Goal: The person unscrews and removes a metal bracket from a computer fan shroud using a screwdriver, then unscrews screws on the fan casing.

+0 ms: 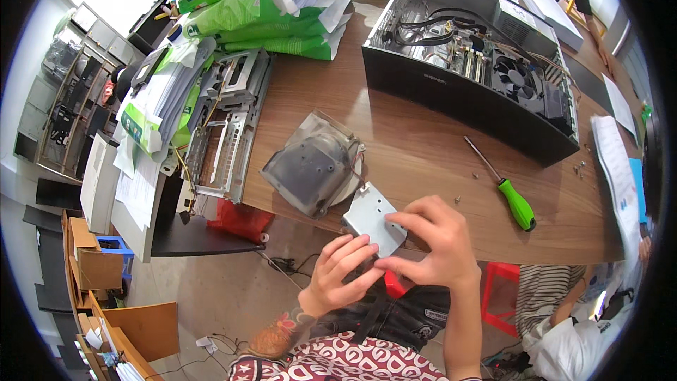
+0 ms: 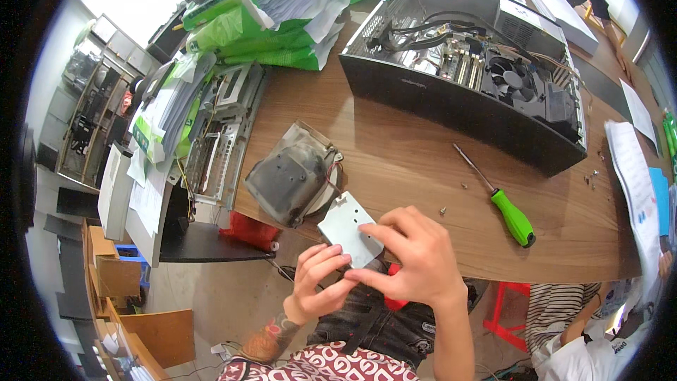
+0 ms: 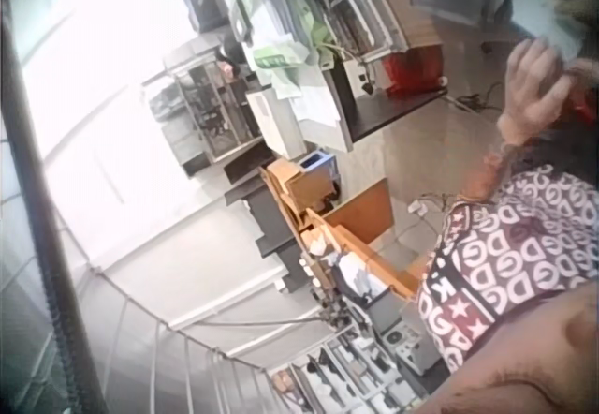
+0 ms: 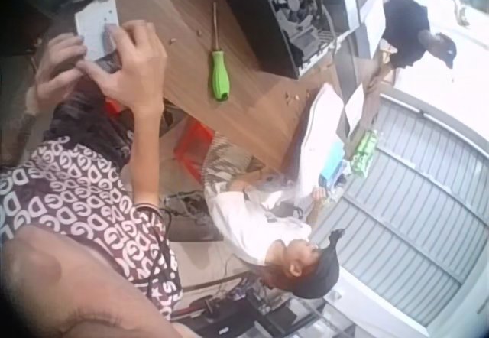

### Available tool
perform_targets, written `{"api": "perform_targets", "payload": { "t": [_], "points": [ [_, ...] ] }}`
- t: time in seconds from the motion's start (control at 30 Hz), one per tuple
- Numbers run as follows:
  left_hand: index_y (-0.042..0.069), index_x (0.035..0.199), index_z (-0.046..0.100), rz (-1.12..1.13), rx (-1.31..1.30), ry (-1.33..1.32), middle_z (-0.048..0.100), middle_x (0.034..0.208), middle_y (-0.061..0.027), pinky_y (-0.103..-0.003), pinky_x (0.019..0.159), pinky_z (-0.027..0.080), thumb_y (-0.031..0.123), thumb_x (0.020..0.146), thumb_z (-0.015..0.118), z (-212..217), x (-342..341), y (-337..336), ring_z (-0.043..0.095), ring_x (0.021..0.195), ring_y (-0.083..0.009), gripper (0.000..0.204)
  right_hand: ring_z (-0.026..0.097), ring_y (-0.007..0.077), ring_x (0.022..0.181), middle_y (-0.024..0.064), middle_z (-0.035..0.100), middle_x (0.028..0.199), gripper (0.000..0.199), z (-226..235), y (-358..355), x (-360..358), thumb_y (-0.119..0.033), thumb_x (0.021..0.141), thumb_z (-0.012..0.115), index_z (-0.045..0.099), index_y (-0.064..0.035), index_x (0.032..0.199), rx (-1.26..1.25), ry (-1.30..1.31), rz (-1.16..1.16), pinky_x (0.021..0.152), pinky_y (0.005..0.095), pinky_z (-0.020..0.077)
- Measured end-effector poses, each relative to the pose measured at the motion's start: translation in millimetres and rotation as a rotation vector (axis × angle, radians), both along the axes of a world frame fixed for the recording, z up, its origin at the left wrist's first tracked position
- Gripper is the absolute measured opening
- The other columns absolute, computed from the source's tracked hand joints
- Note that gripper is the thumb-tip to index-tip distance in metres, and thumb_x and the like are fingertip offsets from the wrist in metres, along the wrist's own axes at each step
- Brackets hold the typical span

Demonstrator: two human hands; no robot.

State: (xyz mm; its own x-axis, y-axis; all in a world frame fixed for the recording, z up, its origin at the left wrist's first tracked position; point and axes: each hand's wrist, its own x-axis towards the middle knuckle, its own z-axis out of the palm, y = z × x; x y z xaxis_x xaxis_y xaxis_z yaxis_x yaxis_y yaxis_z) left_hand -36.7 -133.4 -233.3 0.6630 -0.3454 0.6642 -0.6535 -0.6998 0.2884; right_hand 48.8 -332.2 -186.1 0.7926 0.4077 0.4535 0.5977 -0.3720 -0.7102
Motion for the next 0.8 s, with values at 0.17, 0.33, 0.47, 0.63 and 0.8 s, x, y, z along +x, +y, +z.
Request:
{"api": "perform_targets", "payload": {
  "t": [0.17, 0.33, 0.47, 0.63, 0.8],
  "points": [
    [0.016, 0.093, 0.069, 0.077, -0.076, -0.036, 0.066, 0.113, -0.0056, -0.045, 0.094, 0.049, 0.003, 0.073, 0.077, -2.2, -1.6, -8.0, 0.064, 0.109, -0.0268, 0.025, 0.06, 0.0249, 0.084, 0.0072, 0.061, 0.094, 0.045, -2.4, -2.1, 0.9, -0.031, 0.064, 0.086, 0.072, -0.0097, 0.102, -0.017, 0.032, 0.138, 0.073, 0.0355, 0.0506],
    [0.013, 0.099, 0.063, -0.008, -0.132, -0.008, 0.068, 0.113, -0.0078, -0.044, 0.093, 0.048, -0.001, 0.073, 0.075, 1.9, 12.2, -13.8, 0.065, 0.106, -0.027, 0.032, 0.059, 0.0268, 0.092, 0.0095, 0.06, 0.104, 0.043, -5.2, -2.1, 0.0, -0.023, 0.064, 0.084, 0.072, -0.0097, 0.104, 0.015, 0.051, 0.076, 0.076, 0.0367, 0.051],
    [0.012, 0.1, 0.06, -0.022, -0.085, 0.014, 0.068, 0.113, -0.0089, -0.044, 0.092, 0.047, -0.001, 0.071, 0.075, 8.7, 23.0, -24.4, 0.066, 0.105, -0.0277, 0.035, 0.058, 0.0295, 0.1, 0.0119, 0.059, 0.11, 0.043, -9.9, -4.3, 0.8, -0.018, 0.065, 0.08, 0.071, -0.0095, 0.107, 0.054, 0.065, 0.045, 0.083, 0.039, 0.0485],
    [0.009, 0.098, 0.064, -0.009, 0.027, 0.093, 0.066, 0.11, -0.0085, -0.046, 0.102, 0.039, 0.012, 0.069, 0.075, 48.2, 40.7, -6.7, 0.063, 0.109, -0.026, 0.031, 0.057, 0.031, 0.103, 0.0124, 0.06, 0.112, 0.049, -4.4, 0.5, 6.1, -0.024, 0.068, 0.08, 0.068, -0.0077, 0.112, -0.028, 0.017, 0.017, 0.091, 0.0409, 0.0431],
    [0.004, 0.096, 0.065, -0.058, 0.219, 0.233, 0.063, 0.1, -0.009, -0.043, 0.097, 0.041, 0.01, 0.073, 0.073, 102.0, 82.4, 25.4, 0.061, 0.1, -0.0279, 0.025, 0.055, 0.0291, 0.104, 0.0111, 0.061, 0.111, 0.053, -5.5, 1.2, 3.6, -0.033, 0.072, 0.081, 0.067, -0.0032, 0.113, -0.128, 0.03, -0.059, 0.09, 0.041, 0.0417]
  ]
}}
